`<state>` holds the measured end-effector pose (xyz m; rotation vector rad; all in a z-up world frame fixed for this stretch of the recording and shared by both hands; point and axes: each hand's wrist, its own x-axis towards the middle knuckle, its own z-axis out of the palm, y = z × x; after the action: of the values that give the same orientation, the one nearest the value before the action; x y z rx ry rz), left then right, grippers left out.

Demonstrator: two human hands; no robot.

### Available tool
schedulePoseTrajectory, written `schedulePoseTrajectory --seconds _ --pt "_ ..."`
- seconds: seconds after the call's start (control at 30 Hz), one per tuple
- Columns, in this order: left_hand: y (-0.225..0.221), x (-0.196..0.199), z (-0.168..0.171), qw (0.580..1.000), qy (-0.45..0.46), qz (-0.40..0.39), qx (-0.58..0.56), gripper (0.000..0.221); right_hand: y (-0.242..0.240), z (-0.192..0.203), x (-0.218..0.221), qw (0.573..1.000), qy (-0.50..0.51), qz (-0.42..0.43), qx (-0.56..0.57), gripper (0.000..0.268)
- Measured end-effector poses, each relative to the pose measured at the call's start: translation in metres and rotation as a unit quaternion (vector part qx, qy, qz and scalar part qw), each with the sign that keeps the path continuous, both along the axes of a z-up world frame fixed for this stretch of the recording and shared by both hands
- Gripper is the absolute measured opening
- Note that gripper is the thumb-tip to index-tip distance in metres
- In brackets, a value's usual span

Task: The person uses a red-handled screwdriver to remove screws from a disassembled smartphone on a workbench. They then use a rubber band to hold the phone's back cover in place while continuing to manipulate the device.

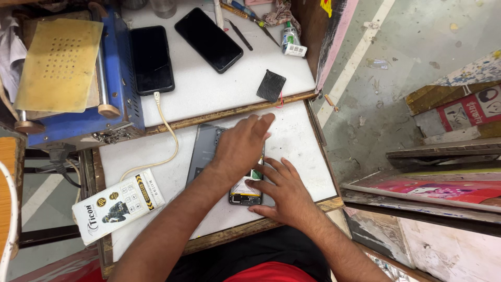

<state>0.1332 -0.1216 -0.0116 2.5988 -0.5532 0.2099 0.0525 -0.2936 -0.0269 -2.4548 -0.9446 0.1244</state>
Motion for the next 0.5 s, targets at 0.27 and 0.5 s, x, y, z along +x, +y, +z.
schedulePoseTrajectory --seconds 0.27,0.5 --pt "0.002 -0.003 0.002 0.997 -0.068 -0.033 -0.010 0.052 -0.002 0.001 0.001 1.000 -0.005 0.011 0.021 0.059" --pt "0.001 0.008 0.003 0.999 -0.047 0.025 0.000 0.042 -0.017 0.006 0.033 0.981 -0.004 -0.133 0.138 0.025"
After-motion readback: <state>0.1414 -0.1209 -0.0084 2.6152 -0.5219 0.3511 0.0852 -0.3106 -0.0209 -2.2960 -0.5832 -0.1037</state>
